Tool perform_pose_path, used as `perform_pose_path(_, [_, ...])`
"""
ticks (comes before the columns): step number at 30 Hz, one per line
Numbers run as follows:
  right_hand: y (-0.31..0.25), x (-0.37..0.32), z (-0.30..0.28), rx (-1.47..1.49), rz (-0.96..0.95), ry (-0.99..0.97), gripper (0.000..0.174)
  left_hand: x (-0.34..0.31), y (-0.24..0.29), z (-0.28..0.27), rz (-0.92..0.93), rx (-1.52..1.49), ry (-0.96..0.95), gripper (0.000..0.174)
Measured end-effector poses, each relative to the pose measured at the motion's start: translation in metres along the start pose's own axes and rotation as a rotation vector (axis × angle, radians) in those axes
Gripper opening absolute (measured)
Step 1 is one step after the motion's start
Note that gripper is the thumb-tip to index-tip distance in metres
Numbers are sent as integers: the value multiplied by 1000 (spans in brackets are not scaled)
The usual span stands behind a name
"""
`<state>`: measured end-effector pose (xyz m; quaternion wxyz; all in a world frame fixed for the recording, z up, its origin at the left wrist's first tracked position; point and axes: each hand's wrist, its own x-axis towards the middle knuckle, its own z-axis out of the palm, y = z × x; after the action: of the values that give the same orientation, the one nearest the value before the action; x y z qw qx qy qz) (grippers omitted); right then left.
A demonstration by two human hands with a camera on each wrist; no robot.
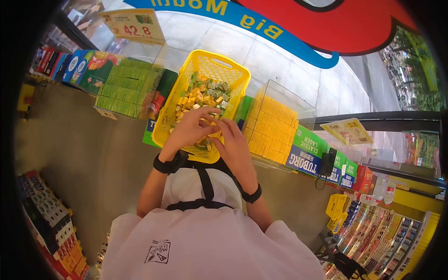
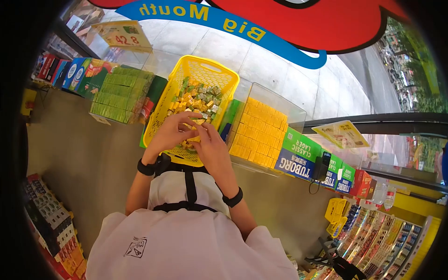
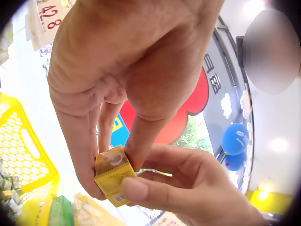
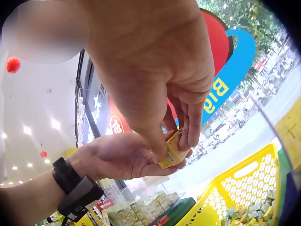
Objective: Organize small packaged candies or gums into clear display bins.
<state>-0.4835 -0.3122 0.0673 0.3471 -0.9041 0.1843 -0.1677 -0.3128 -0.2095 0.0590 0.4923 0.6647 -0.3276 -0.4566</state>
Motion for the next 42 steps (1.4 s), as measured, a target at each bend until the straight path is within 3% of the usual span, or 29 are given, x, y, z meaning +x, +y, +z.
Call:
perform_pose_path(2, [4,-13,-27,-3,16,36,55,2,22,29,151,69,18,46])
perform_pose_path(8, [23,-39,-102,-51,109,163,54,10,53,102,264,-24,60,45])
perform_pose_path(10, [37,-54,-125,-85,171,177,52,13,59,128,607,388,289,44])
perform_pose_path(16, [98,-95,-147,-98,351,130,47,15,23,187,635,509,110,52])
perform_pose_path(18, [116,-106,-142,-88,392,-1,49,20,11,197,718,768,42,57])
perform_pose_path(22, [136,-118,-125,-49,384,-50,50,20,-6,213,679,877,8,60])
perform_pose_path(24, [141,-119,-118,-41,365,-49,49,19,-8,215,551,817,45,63])
perform_pose_path(28, [145,-120,-105,-34,334,-44,48,26,-17,210,560,883,24,64])
perform_pose_path(30, [143,-117,-102,-71,283,-26,48,29,-17,208,623,851,84,51])
perform_pose_path(42, [143,-119,-99,-75,297,-7,50,32,-21,206,652,815,15,34])
